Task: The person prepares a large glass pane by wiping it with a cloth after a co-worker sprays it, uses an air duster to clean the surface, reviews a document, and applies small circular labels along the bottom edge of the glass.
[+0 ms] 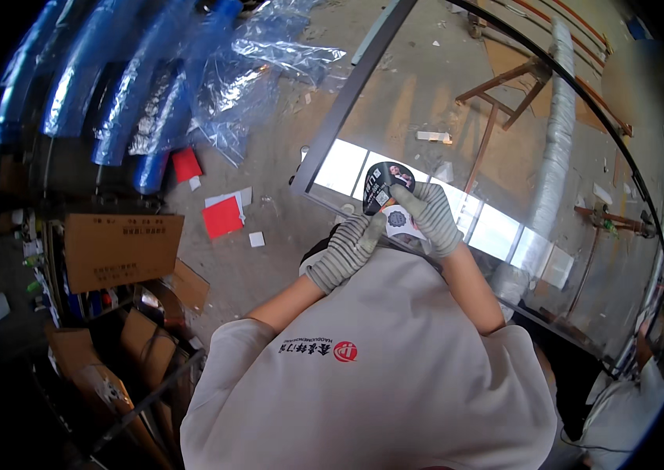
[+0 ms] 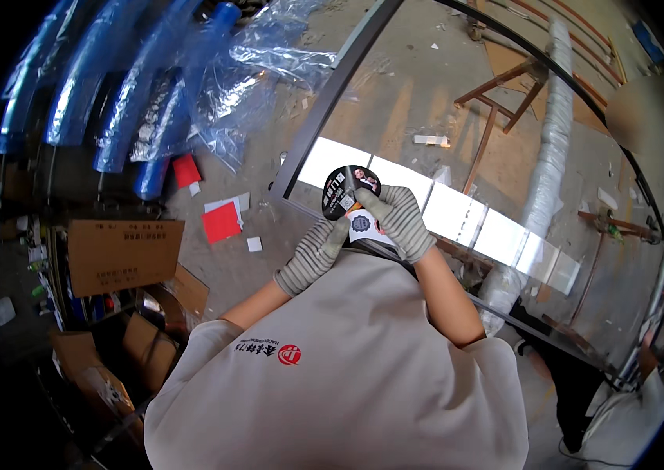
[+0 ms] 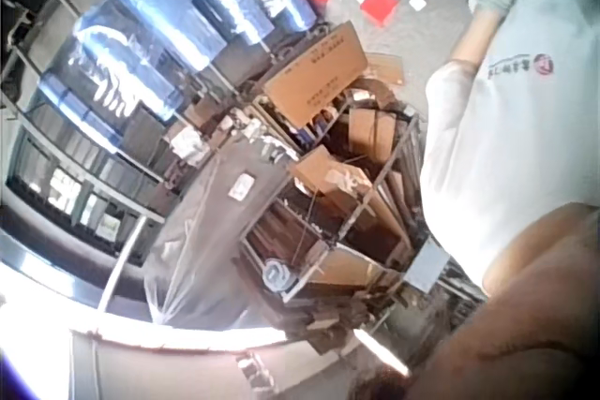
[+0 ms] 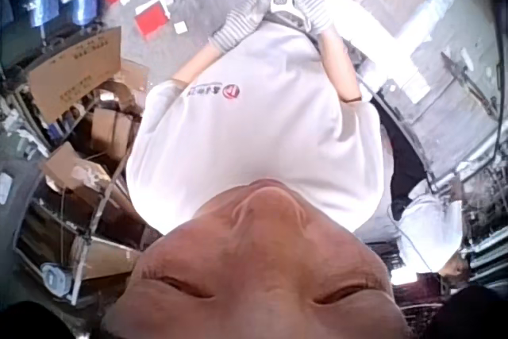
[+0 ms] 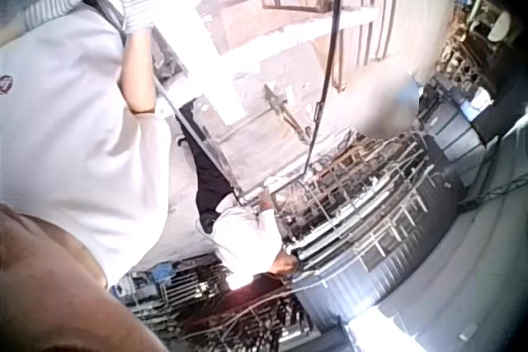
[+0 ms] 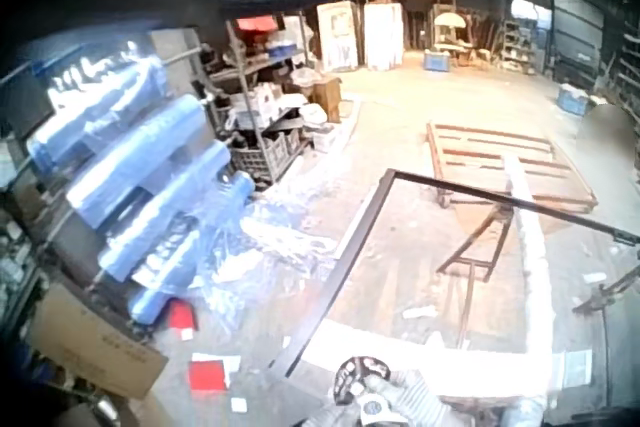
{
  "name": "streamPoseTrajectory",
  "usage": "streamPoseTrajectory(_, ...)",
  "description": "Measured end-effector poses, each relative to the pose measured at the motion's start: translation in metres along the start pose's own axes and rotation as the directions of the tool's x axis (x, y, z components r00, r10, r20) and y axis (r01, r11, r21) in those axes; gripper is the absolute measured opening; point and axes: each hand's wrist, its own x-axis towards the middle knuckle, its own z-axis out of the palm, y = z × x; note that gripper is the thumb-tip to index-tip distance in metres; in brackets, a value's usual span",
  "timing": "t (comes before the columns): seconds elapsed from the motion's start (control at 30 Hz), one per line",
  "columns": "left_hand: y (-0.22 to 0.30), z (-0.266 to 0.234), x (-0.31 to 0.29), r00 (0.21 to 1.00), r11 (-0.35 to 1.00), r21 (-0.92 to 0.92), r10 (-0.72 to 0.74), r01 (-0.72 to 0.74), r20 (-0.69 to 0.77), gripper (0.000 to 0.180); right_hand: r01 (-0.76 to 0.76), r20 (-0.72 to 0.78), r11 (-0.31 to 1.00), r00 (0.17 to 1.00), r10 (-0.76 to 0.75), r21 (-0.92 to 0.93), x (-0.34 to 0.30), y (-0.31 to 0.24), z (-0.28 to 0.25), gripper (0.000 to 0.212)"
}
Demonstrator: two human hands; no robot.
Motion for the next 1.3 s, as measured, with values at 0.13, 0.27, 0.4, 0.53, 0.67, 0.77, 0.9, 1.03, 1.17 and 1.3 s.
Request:
streamPoseTrajectory(0.13,-0.037,-0.026,-0.02,0.984,0.995,0.048,-0.084,0.093,-0.155,0.037,-0.009,-0.047,0.947,0.999,-0.006,-0.32,0.03,0.012,0.012,0.031)
streamPoseTrajectory(0.27,-0.047,-0.054,-0.034,0.964,0.997,0.022,-0.069,0.077,-0.256,0.033,-0.059,-0.042,0.925,0.998,0.047,-0.376,0.07,0.044,0.008,0.031)
streamPoseTrajectory(0.4,-0.041,-0.074,-0.038,0.959,0.989,0.148,0.035,0.008,-0.282,0.032,-0.101,-0.027,0.846,0.994,0.102,-0.523,0.097,0.057,0.019,0.03)
streamPoseTrajectory(0.53,-0.05,-0.071,-0.03,0.952,0.953,0.29,0.165,-0.087,-0.257,0.038,-0.056,0.036,0.688,0.992,0.119,-0.723,0.106,0.045,0.033,0.033)
streamPoseTrajectory(0.67,-0.051,-0.071,-0.023,0.972,0.916,0.394,0.151,-0.07,-0.179,0.045,0.041,0.097,0.468,0.991,0.095,-0.883,0.111,0.041,0.037,0.041)
streamPoseTrajectory(0.77,-0.061,-0.068,-0.02,0.973,0.868,0.488,0.185,-0.096,-0.138,0.048,0.024,0.094,0.533,0.99,0.104,-0.846,0.112,0.048,0.034,0.04)
streamPoseTrajectory(0.9,-0.059,-0.069,-0.015,0.99,0.882,0.47,0.09,-0.031,-0.104,0.047,-0.089,0.042,0.634,0.981,0.188,-0.768,0.109,0.048,0.035,0.039)
streamPoseTrajectory(1.03,-0.058,-0.068,-0.011,0.993,0.877,0.48,0.052,0.004,-0.102,0.046,-0.105,0.026,0.632,0.981,0.194,-0.768,0.105,0.044,0.038,0.038)
streamPoseTrajectory(1.17,-0.062,-0.067,-0.008,0.98,0.874,0.485,0.124,-0.033,-0.157,0.045,-0.12,0.012,0.587,0.976,0.216,-0.801,0.105,0.04,0.041,0.038)
streamPoseTrajectory(1.3,-0.059,-0.069,-0.006,0.985,0.873,0.488,0.084,0.0,-0.151,0.044,-0.097,0.021,0.536,0.977,0.211,-0.839,0.102,0.029,0.048,0.038)
